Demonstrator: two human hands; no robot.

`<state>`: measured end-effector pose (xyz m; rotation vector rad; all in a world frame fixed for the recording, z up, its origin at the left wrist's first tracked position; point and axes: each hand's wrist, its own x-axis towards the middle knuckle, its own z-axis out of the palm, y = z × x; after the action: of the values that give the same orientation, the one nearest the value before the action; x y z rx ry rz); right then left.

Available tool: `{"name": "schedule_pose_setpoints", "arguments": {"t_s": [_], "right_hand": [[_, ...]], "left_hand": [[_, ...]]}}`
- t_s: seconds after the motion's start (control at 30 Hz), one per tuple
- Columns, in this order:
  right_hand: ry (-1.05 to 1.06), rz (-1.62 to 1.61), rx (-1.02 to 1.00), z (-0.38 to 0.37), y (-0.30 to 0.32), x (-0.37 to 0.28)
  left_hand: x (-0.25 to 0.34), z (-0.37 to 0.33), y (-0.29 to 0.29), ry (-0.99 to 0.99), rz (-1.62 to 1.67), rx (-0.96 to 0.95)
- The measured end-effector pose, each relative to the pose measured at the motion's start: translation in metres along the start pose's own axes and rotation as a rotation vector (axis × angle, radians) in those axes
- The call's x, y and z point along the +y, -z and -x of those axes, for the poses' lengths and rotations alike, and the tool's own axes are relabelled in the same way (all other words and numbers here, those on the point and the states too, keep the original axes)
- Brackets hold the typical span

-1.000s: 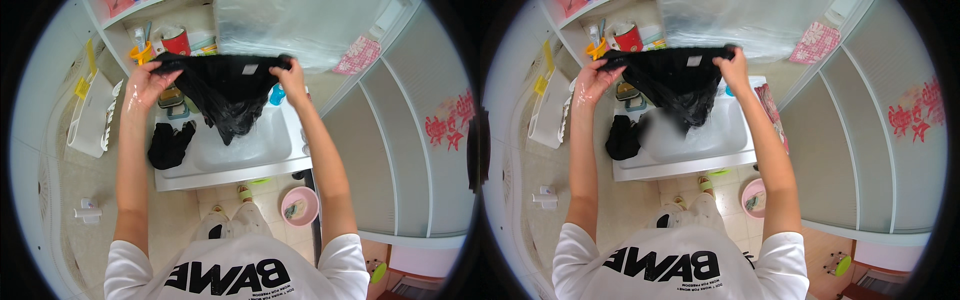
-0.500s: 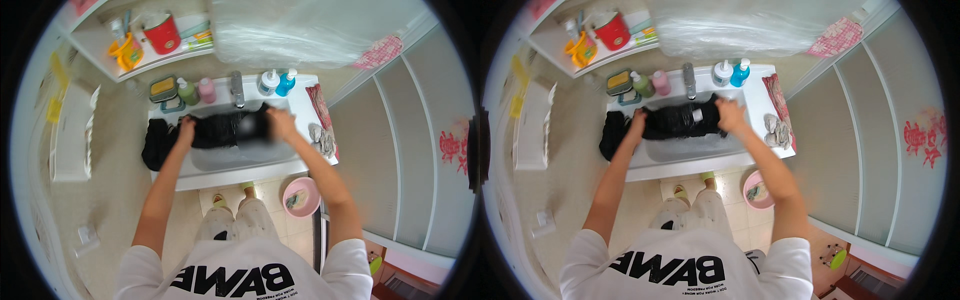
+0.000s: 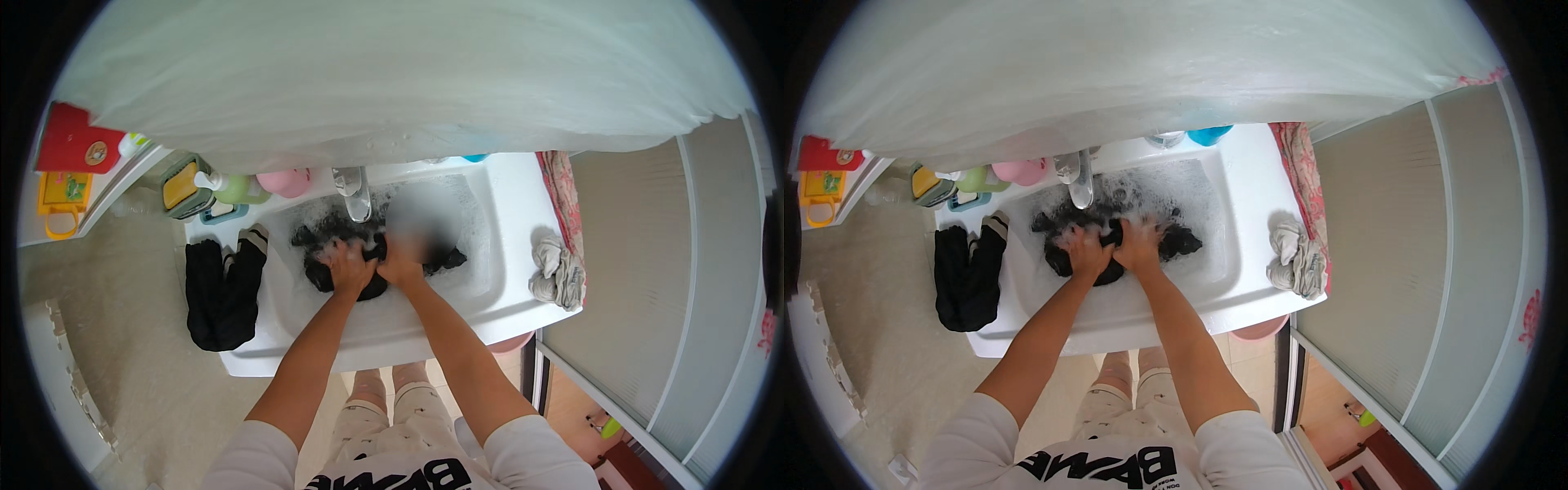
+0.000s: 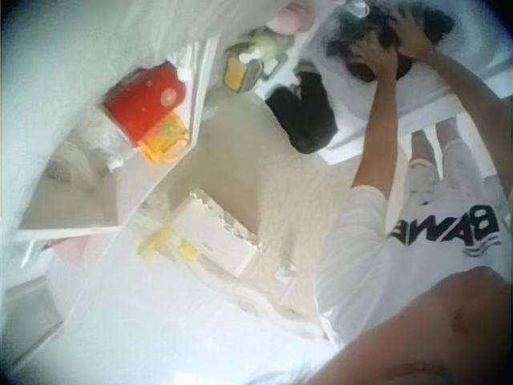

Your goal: The person installs a stopper into the sink drain, fills the sink with water from the faucet, and washes clothes by submerging, scrubbing, and wringing them by hand.

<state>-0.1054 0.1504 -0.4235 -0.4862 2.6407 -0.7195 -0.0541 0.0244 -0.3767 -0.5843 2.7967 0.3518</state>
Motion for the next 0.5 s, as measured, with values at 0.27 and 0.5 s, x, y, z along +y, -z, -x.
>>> {"name": "schedule_pose_setpoints", "arguments": {"t_s": [0.27, 0.5], "right_hand": [[-0.017, 0.161, -0.377, -0.033, -0.001, 0.046], [0.142, 0.362, -0.350, 0.020, 0.106, 0.026]], "left_hand": [[0.009, -0.058, 0.001, -0.381, 0.062, -0.226], [-0.076, -0.011, 0.144, 0.128, 0.973, -0.593]]}}
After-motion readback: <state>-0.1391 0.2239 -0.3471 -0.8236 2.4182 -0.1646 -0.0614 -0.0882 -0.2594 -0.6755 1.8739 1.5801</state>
